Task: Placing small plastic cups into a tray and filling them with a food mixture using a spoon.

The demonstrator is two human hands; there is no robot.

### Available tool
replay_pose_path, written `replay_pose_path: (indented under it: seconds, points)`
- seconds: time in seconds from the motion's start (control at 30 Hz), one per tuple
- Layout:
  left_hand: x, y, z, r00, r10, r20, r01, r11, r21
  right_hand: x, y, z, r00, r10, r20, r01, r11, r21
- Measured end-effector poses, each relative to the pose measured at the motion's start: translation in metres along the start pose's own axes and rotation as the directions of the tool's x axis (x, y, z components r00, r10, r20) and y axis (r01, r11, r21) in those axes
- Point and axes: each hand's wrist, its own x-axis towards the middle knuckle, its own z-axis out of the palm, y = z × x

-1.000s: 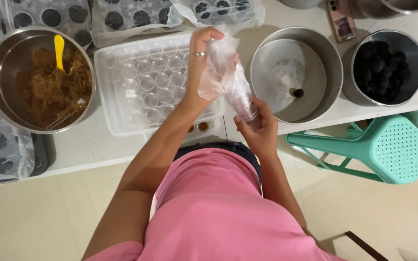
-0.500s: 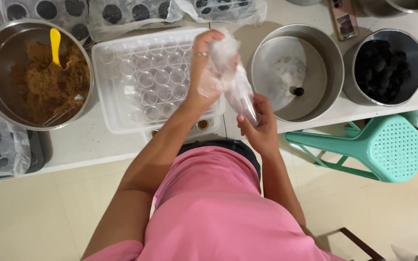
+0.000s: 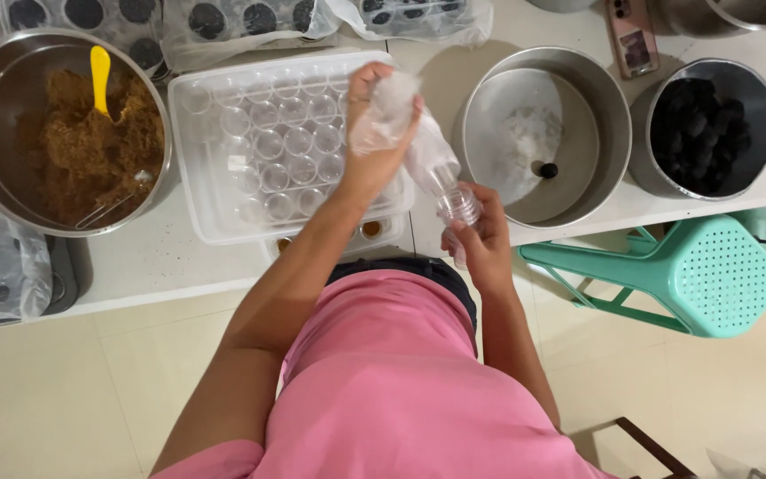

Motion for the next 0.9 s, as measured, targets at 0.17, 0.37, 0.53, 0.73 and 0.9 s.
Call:
replay_pose_path:
  seconds: [0.17, 0.37, 0.53, 0.73, 0.9]
  points:
    - [-0.030, -0.007, 0.020, 0.986, 0.091, 0.143, -0.118, 0.973, 0.200, 0.007, -0.001, 0.004, 0.997, 0.070, -0.020, -0.071, 0.996, -0.052]
    - [-0.056, -0.024, 0.042, 0.961, -0.033, 0.276, -0.128, 0.829, 0.544, 0.014, 0.039, -0.013, 0.970, 0.117, -0.212, -0.145, 0.982, -0.121]
    - [-0.065, -0.029, 0.062, 0.731, -0.601, 0.324, 0.269, 0.690, 0.672, 0.040, 0.146, -0.047, 0.937, 0.025, -0.348, -0.156, 0.921, -0.356]
    - [-0.075, -0.002, 0.041, 0.731, -0.610, 0.307, 0.099, 0.540, 0.836, 0.077, 0.211, -0.041, 0.944, -0.202, -0.260, 0.029, 0.837, -0.546]
    - [-0.055, 0.072, 0.007, 0.868, -0.291, 0.402, -0.086, 0.709, 0.700, 0.074, 0.171, -0.028, 0.889, 0.012, -0.458, -0.312, 0.746, -0.588]
